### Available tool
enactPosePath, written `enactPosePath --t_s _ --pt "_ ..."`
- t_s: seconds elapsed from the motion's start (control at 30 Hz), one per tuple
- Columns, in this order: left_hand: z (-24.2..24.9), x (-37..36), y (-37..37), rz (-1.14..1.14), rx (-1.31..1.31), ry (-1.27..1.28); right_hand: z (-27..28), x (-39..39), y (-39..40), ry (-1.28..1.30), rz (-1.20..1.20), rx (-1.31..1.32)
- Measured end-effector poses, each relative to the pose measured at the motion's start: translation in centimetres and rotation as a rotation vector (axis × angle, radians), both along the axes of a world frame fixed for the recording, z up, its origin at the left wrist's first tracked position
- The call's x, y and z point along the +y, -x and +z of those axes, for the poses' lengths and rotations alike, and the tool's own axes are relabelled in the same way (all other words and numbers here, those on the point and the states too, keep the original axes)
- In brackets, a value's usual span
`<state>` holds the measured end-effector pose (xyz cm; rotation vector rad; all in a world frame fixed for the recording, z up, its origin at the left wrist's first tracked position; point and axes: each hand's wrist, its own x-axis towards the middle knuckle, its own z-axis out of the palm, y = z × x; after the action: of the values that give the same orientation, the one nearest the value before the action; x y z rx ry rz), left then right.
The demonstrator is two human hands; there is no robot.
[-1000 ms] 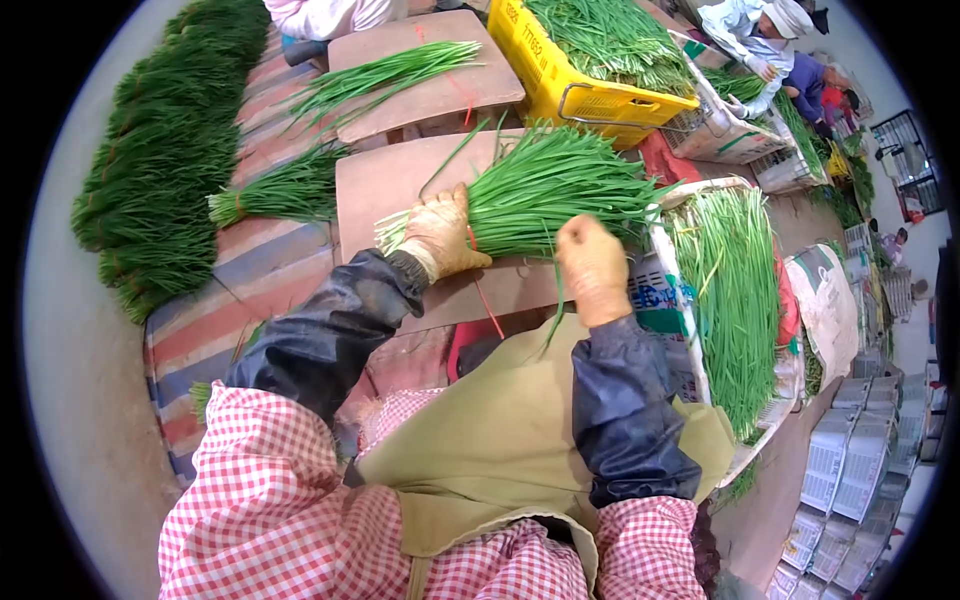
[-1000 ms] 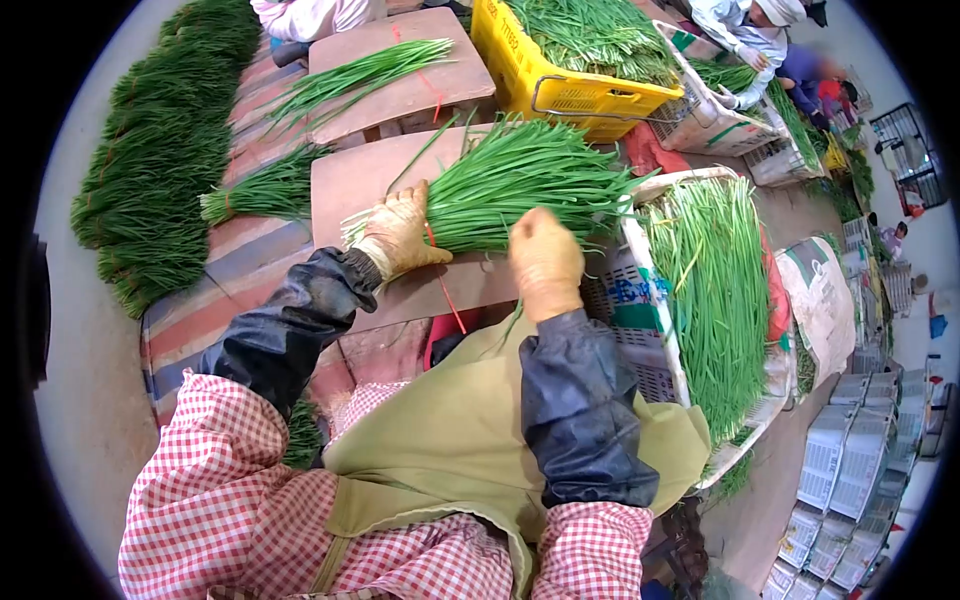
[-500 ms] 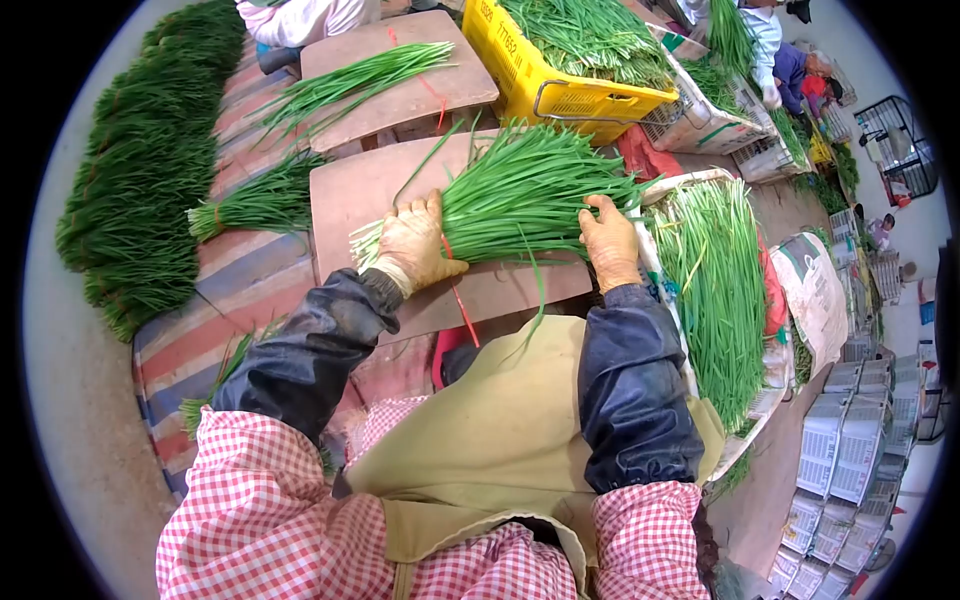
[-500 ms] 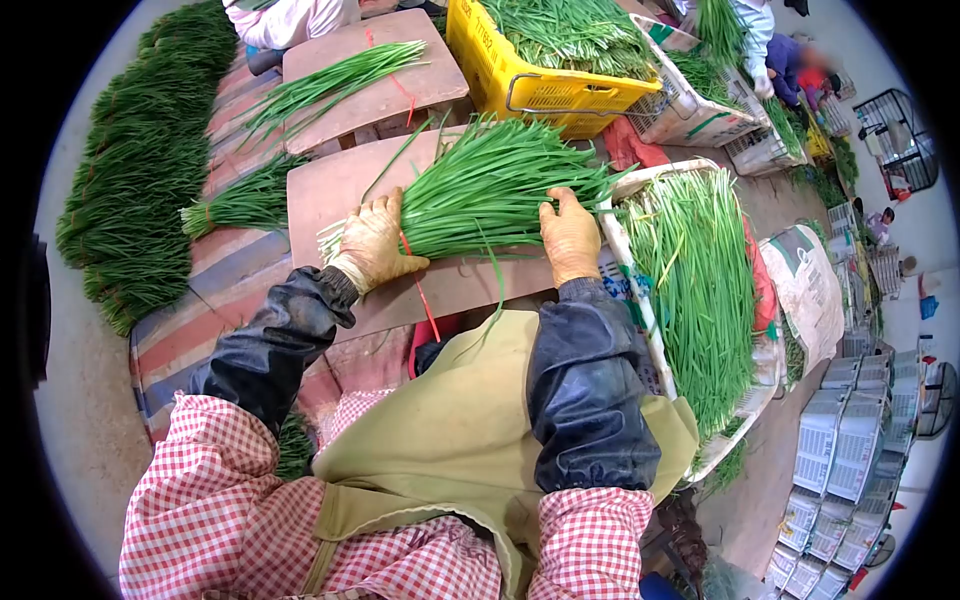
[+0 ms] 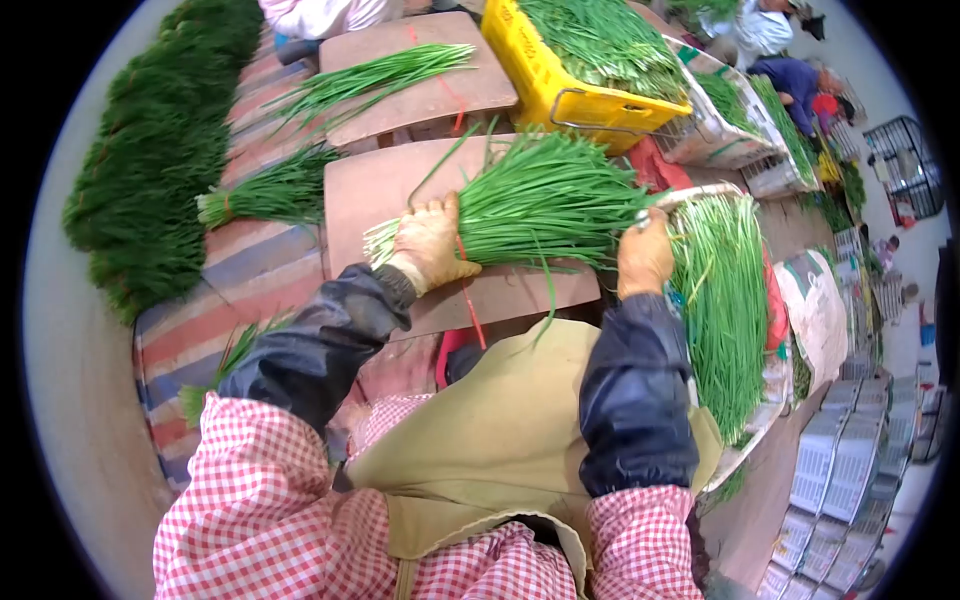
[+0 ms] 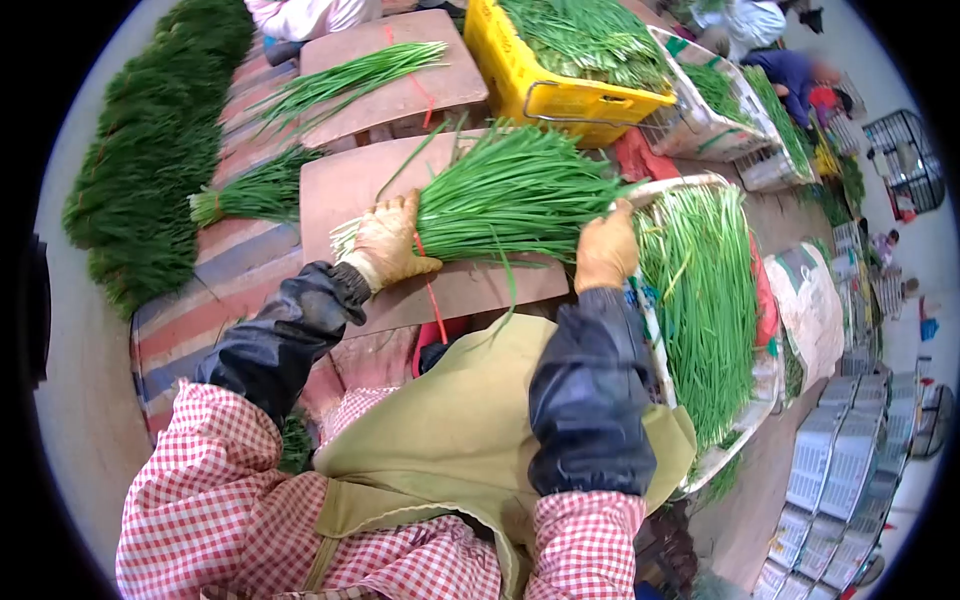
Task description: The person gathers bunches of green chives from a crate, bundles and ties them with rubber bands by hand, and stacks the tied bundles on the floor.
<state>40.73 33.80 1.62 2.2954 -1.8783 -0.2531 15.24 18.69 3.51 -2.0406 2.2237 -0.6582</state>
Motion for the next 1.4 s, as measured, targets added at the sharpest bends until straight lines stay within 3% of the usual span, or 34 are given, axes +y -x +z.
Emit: enactPosePath --t_s 0.07,0.13,0.27,0.37,0.53,0.6,0.77,0.87,0.93,1.0,1.03,1.07,1.13,1.17,1.27,1.33,1.4 --pt "0.7 -0.2 -0.3 0.015 0.044 -0.032 1.0 3.1 -1.2 -0.058 0.245 -0.255" --pt "1.3 -0.5 -0.7 -0.035 0.069 -0.139 3.6 8.0 -4.4 -0.320 0.419 -0.439" --pt "1.2 -0.6 -2.1 -0.151 0.028 -0.175 0.8 13.0 -9.4 -0.561 0.638 0.075" --pt "2.2 -0.2 -2.0 -0.133 0.063 -0.171 -3.3 13.6 -10.7 -0.584 0.704 0.026" --pt "1.5 -0.5 -2.6 -0.141 0.171 -0.079 -4.4 13.4 -11.5 -0.632 0.554 0.019" --pt "2.0 -0.8 -2.6 -0.139 0.190 -0.102 -4.5 13.6 -11.1 -0.527 0.502 -0.263" --pt "2.6 -2.1 -3.8 -0.167 0.178 -0.181 -5.3 13.7 -11.2 -0.451 0.514 -0.233" --pt "1.7 -3.5 -5.4 -0.199 0.292 -0.233 -5.2 12.7 -11.3 -0.889 0.464 -0.729" --pt "1.7 -4.1 -6.3 -0.192 0.331 -0.260 -6.1 12.2 -11.2 -0.934 0.539 -0.858" --pt "1.2 -4.5 -6.8 -0.184 0.340 -0.260 -5.0 12.5 -11.2 -1.213 0.274 -1.103" --pt "1.0 -4.5 -6.9 -0.191 0.317 -0.241 -3.9 12.7 -11.0 -1.250 0.239 -1.058" --pt "1.4 -4.3 -6.5 -0.193 0.315 -0.242 -3.7 12.8 -11.0 -1.248 0.238 -1.061" --pt "3.7 -3.6 -4.1 -0.095 0.137 -0.319 -3.3 12.2 -11.0 -0.937 0.476 -1.074" --pt "4.8 -2.3 -2.6 -0.177 -0.066 -0.261 -5.5 11.7 -11.4 -0.791 0.559 -1.174" --pt "4.1 -1.2 0.2 -0.115 -0.274 -0.211 -4.4 11.4 -12.3 -0.574 0.667 -1.116" --pt "2.0 -2.7 -0.7 -0.030 -0.266 -0.173 -1.1 12.6 -12.1 -0.522 0.624 -1.098" --pt "2.1 -3.7 -2.7 0.046 -0.198 -0.223 -0.1 13.2 -11.7 -0.646 0.653 -1.105"
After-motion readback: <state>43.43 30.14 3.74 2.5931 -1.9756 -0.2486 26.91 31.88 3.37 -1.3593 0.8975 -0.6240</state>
